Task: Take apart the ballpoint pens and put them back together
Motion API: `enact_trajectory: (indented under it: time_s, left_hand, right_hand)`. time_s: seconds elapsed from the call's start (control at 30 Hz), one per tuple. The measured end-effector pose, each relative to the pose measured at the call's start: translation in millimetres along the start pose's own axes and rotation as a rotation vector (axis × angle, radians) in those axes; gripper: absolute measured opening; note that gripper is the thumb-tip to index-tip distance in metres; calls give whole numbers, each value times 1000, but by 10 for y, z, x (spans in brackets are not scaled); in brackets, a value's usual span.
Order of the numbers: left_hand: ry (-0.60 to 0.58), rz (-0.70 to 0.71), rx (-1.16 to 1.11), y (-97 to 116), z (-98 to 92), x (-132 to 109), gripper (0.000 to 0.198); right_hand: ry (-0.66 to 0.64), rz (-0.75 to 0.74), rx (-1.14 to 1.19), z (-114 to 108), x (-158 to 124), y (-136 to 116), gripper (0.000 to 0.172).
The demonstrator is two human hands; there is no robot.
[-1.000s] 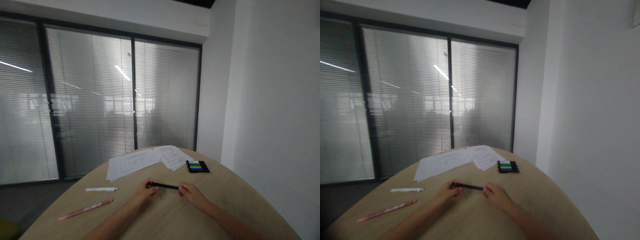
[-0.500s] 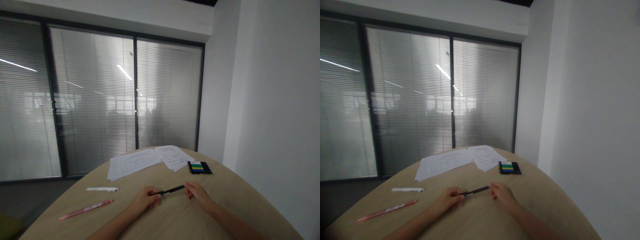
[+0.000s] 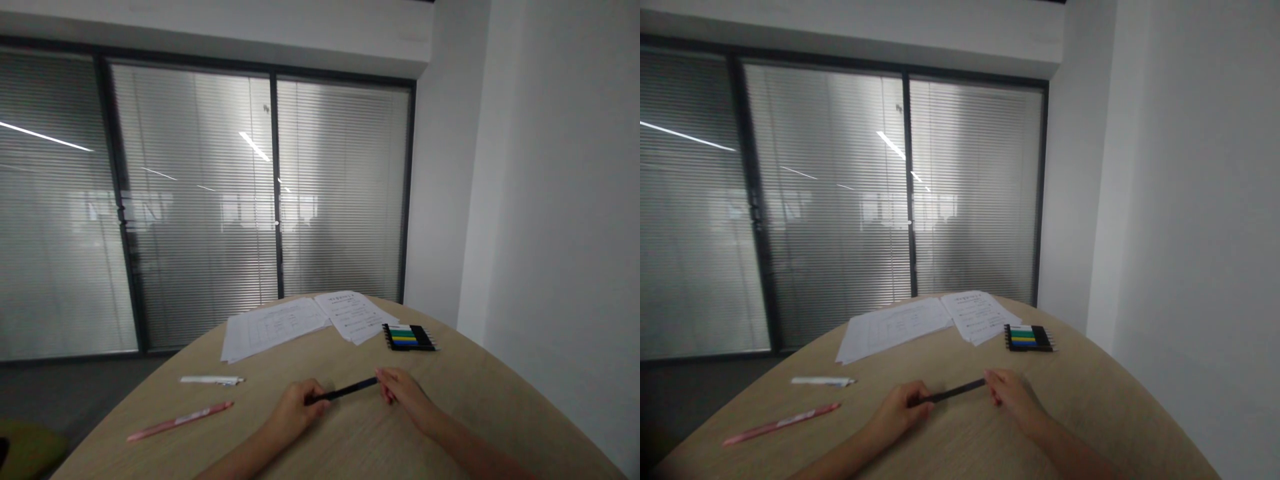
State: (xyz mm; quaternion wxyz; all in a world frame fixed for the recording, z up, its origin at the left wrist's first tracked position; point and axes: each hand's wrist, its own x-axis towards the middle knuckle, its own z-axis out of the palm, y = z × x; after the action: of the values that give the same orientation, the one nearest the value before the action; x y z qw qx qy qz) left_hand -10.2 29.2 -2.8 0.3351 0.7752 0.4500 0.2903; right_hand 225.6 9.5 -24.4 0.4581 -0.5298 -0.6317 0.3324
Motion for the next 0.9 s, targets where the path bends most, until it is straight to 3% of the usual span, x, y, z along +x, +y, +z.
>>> enact_trajectory:
  time_s: [0.4, 0.63, 0.9]
  left_hand:
    - [-89, -37, -79, 121, 102, -148, 27]
    - [-148, -36, -112, 141, 81, -128, 50]
    - [-103, -201, -350, 96, 113, -95, 63]
  right_hand:
    - [12, 18, 81, -12, 7, 26, 49]
    - [-17, 12, 89, -5, 25, 73, 49]
    - [-26, -10, 69, 1, 8, 66, 46]
